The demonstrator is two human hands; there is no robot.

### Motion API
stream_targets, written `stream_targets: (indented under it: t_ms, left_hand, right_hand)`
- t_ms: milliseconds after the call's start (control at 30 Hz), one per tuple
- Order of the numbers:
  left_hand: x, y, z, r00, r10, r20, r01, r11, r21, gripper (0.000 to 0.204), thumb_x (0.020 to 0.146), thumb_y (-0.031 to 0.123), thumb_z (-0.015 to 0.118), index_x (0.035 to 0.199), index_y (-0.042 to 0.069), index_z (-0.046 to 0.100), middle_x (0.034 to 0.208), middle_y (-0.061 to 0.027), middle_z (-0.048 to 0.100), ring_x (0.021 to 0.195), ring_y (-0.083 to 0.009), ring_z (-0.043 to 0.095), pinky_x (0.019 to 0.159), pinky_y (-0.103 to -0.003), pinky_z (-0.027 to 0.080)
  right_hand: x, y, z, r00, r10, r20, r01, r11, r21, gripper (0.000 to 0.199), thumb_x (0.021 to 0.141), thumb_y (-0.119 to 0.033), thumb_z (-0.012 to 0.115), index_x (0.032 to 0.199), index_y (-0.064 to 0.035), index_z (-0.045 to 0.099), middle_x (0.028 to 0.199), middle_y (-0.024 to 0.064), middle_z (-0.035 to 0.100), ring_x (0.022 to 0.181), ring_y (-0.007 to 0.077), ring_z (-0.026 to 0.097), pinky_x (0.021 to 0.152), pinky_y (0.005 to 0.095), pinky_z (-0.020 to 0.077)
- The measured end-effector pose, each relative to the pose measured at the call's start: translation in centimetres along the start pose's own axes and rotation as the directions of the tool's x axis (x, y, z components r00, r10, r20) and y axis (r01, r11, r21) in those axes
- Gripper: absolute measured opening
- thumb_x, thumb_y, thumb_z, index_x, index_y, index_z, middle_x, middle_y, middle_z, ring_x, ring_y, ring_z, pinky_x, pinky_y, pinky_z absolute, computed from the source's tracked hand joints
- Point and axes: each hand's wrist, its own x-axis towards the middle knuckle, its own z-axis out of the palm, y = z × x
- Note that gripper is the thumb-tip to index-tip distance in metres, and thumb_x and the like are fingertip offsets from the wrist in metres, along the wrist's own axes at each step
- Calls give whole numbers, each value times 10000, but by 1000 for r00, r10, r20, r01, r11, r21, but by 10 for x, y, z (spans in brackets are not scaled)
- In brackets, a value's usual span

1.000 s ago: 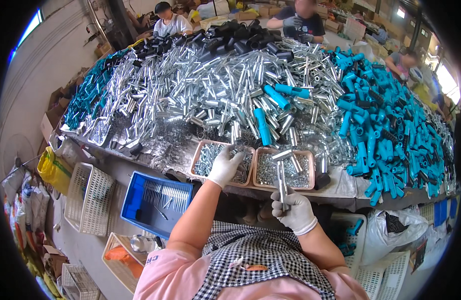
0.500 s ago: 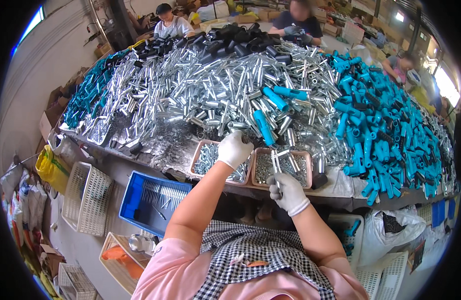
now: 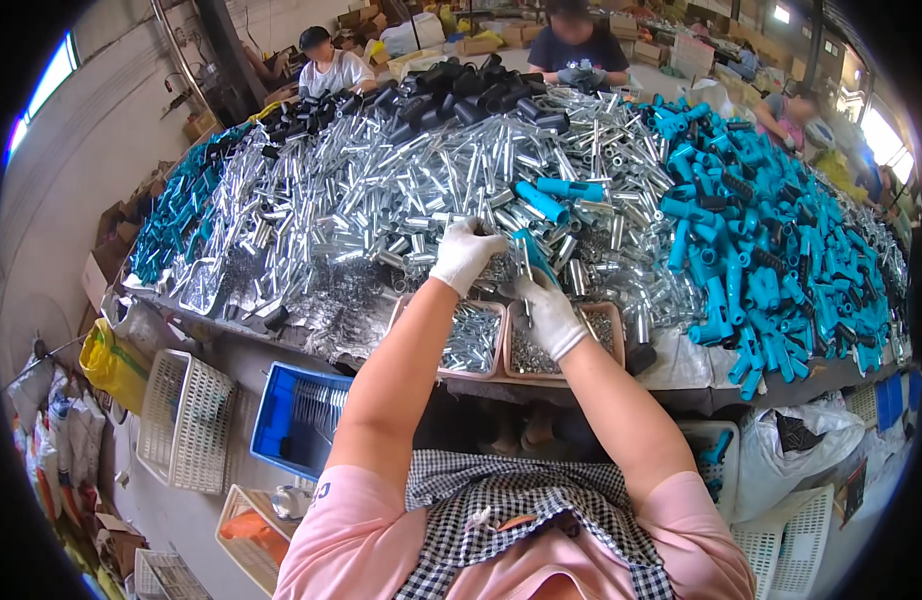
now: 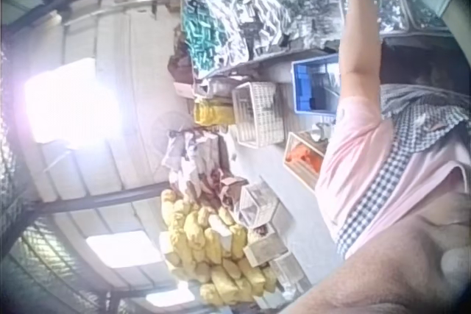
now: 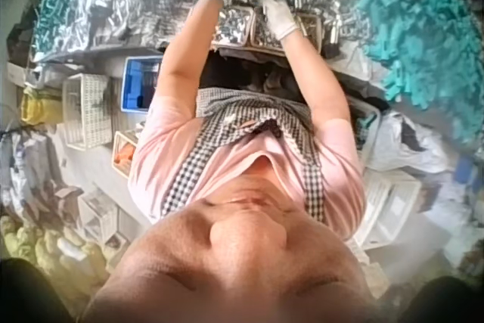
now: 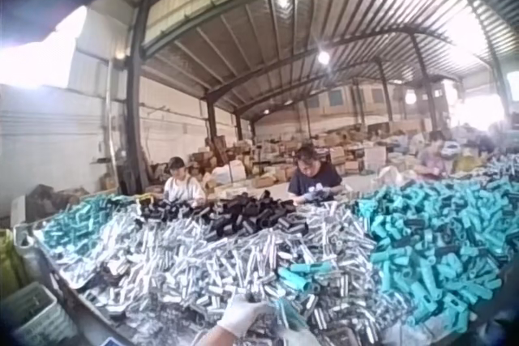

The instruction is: The person assembles tools by inserting springs, pins, and metal rods into cylindrical sleeves, and fitting the assembled components into plastic handles.

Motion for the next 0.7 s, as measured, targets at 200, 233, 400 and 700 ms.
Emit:
stream_targets:
  t_ms: [200, 233, 400, 700]
  left_hand:
    - [15, 54, -21, 980, 162, -115, -143, 976, 163, 250, 678, 177, 771, 814, -2, 662, 686, -38, 636, 628, -104, 568, 570, -276, 468]
    - [20, 61, -32, 933, 333, -138, -284, 915, 285, 236, 679, 175, 760, 802, -1, 663, 678, -37, 638, 618, -99, 573, 564, -273, 472]
    - [19, 88, -27, 940, 338, -54, -320, 923, 212, 259, 711, 198, 760, 825, 10, 622, 721, -42, 623, 664, -109, 559, 623, -275, 479]
    - [-58, -46, -11, 931, 282, 231, -360, 810, 463, 352, 743, 249, 815, 962, 40, 635, 852, -134, 687, 808, -308, 681, 731, -410, 528]
  right_hand:
    - [33, -34, 32, 979, -206, 7, 205, 974, -92, 396, 883, -180, 666, 1233, -26, 564, 827, 29, 606, 553, 113, 565, 446, 254, 411]
    - [29, -46, 48, 975, -222, 3, 221, 970, -101, 436, 877, -180, 672, 1249, 11, 548, 841, 38, 620, 549, 118, 575, 451, 253, 418]
    - [40, -77, 43, 936, -353, -9, 346, 922, -171, 422, 871, -229, 661, 1226, -16, 577, 834, 21, 609, 605, 98, 568, 510, 246, 450]
    - [-13, -23, -24, 965, -157, -209, 146, 987, -64, 268, 880, -229, 696, 1086, -86, 600, 889, 9, 631, 583, 95, 563, 447, 229, 404]
